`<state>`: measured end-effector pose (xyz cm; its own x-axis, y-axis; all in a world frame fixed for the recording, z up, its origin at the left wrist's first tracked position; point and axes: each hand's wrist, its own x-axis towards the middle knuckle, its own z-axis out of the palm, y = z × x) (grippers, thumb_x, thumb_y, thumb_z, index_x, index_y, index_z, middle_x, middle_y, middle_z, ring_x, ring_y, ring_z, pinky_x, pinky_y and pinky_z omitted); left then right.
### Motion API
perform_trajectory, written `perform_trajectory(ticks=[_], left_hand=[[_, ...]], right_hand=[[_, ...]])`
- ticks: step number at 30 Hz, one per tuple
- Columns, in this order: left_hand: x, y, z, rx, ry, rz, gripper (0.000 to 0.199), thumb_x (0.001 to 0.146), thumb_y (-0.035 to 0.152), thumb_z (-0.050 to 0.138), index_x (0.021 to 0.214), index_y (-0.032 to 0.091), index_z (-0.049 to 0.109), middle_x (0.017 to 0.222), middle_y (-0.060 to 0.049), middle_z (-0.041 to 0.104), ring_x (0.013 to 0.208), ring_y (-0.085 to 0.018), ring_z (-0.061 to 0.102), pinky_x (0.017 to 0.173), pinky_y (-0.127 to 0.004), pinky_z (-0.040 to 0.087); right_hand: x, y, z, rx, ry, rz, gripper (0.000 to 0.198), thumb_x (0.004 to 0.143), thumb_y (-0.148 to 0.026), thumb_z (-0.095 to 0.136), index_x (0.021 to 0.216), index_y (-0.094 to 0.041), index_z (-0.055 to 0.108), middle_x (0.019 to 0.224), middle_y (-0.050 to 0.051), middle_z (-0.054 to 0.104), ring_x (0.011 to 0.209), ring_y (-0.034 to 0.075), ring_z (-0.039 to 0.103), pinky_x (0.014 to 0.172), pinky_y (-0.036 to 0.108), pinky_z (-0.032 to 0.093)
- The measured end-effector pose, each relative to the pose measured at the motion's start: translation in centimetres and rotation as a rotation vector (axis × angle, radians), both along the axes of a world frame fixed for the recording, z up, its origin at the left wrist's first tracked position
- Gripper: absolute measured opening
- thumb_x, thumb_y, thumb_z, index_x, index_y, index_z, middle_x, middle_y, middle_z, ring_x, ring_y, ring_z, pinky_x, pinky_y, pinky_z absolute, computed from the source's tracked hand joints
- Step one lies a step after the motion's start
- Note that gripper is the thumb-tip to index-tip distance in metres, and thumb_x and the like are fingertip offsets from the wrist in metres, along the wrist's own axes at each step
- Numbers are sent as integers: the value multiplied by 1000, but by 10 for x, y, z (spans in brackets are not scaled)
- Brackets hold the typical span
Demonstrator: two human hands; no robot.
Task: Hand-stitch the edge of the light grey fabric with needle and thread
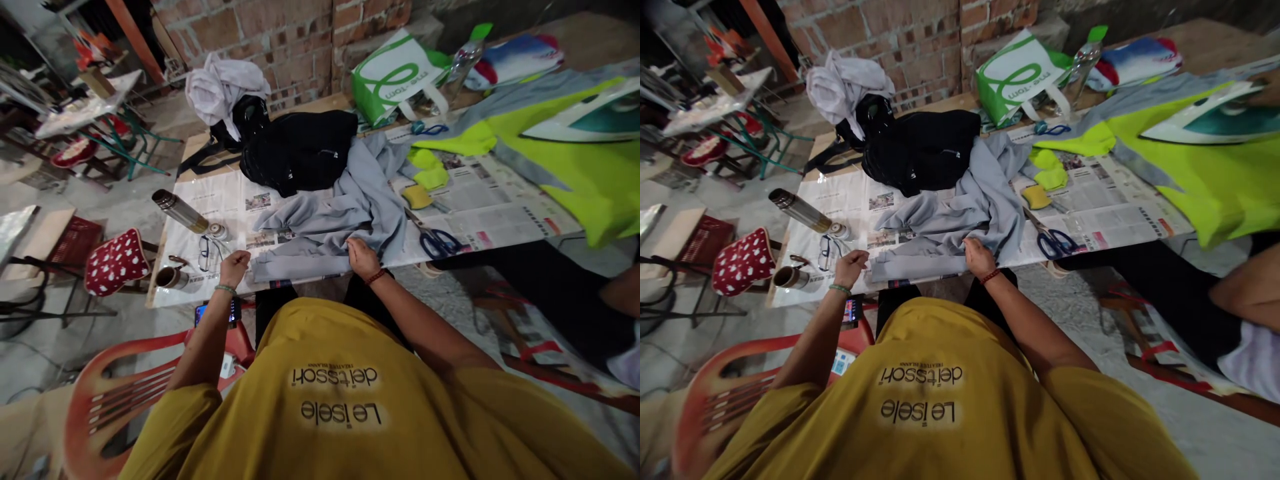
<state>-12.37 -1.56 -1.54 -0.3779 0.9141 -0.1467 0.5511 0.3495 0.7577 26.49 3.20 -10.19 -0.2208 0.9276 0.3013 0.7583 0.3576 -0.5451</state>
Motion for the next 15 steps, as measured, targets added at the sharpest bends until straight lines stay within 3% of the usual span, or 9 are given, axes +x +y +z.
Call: perform_trajectory(ticks=[3, 7, 12, 15], left_hand=[[8, -7, 2, -105, 1, -148, 27, 73, 43, 68, 78, 18, 72, 64, 2, 64, 62, -14, 58, 61, -23, 45], [14, -11, 5, -173, 46, -259, 19, 66, 31, 73, 80, 20, 74, 69, 1, 70, 67, -17, 63, 65, -25, 49], [9, -14, 14, -83, 217, -398, 8, 68, 23, 70, 74, 23, 75, 85, -2, 73, 82, -20, 67, 85, -31, 54], [7, -10, 20, -33, 219, -502, 3, 67, 23, 72, 69, 23, 75, 96, -5, 73, 102, -24, 66, 96, -35, 53]], right_hand=[[0, 0, -1, 5, -3, -4, 34, 99, -24, 34, 116, -17, 63, 110, 15, 70, 103, 27, 65, 92, 40, 53], [0, 0, 0, 7, -4, -1, 34, 98, -23, 34, 115, -17, 63, 111, 14, 70, 104, 26, 65, 91, 39, 54], [1, 0, 0, 9, 10, 2, 34, 98, -23, 34, 114, -17, 63, 112, 15, 70, 105, 26, 65, 91, 39, 54], [1, 0, -2, 5, 14, 3, 34, 98, -25, 33, 112, -16, 63, 111, 16, 70, 104, 26, 65, 91, 39, 53]])
